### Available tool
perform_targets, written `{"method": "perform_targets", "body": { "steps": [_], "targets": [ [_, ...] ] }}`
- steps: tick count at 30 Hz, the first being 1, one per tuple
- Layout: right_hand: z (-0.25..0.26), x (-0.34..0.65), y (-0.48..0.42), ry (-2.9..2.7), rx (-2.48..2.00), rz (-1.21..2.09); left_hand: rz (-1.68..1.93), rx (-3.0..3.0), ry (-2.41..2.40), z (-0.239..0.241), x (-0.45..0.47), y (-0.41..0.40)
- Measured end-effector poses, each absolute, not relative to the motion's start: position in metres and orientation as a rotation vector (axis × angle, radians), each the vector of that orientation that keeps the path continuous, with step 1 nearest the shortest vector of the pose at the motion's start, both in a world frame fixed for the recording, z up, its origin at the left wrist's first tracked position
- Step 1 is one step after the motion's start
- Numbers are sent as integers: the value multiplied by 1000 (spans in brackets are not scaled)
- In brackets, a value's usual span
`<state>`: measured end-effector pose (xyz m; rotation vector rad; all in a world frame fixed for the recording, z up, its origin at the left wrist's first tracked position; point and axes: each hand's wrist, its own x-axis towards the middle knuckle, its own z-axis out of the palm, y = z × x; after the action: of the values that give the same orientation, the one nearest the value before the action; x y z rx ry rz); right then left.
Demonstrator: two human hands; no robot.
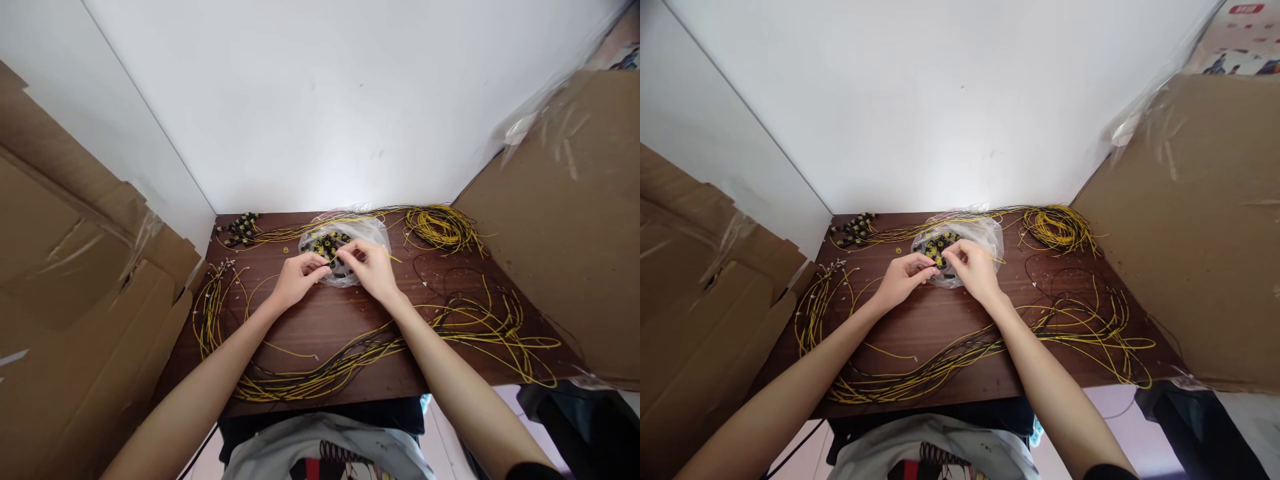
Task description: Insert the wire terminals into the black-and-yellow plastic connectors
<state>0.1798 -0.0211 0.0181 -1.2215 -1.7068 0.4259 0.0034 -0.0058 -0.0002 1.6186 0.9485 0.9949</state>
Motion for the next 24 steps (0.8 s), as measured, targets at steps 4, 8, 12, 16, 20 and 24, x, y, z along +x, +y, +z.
{"method": "perform_targets", "body": {
  "steps": [4,8,12,16,20,24],
  "targets": [
    [22,183,-22,-1526,-1264,372,1000,1650,970,0,4,-6],
    [20,180,-22,-1646,-1188,487,991,1670,974,1,3,-7],
    [16,178,-21,-1802,-1156,522,985,1694,959,1,3,-7],
    [14,179,-20,-1923,-1126,505,990,1691,951,1,3,-7],
    [14,181,-21,-2046,-1093,457,993,1672,934,1,3,-6],
    [14,181,-22,-2072,-1120,360,994,1661,939,1,3,-6]
  ]
}}
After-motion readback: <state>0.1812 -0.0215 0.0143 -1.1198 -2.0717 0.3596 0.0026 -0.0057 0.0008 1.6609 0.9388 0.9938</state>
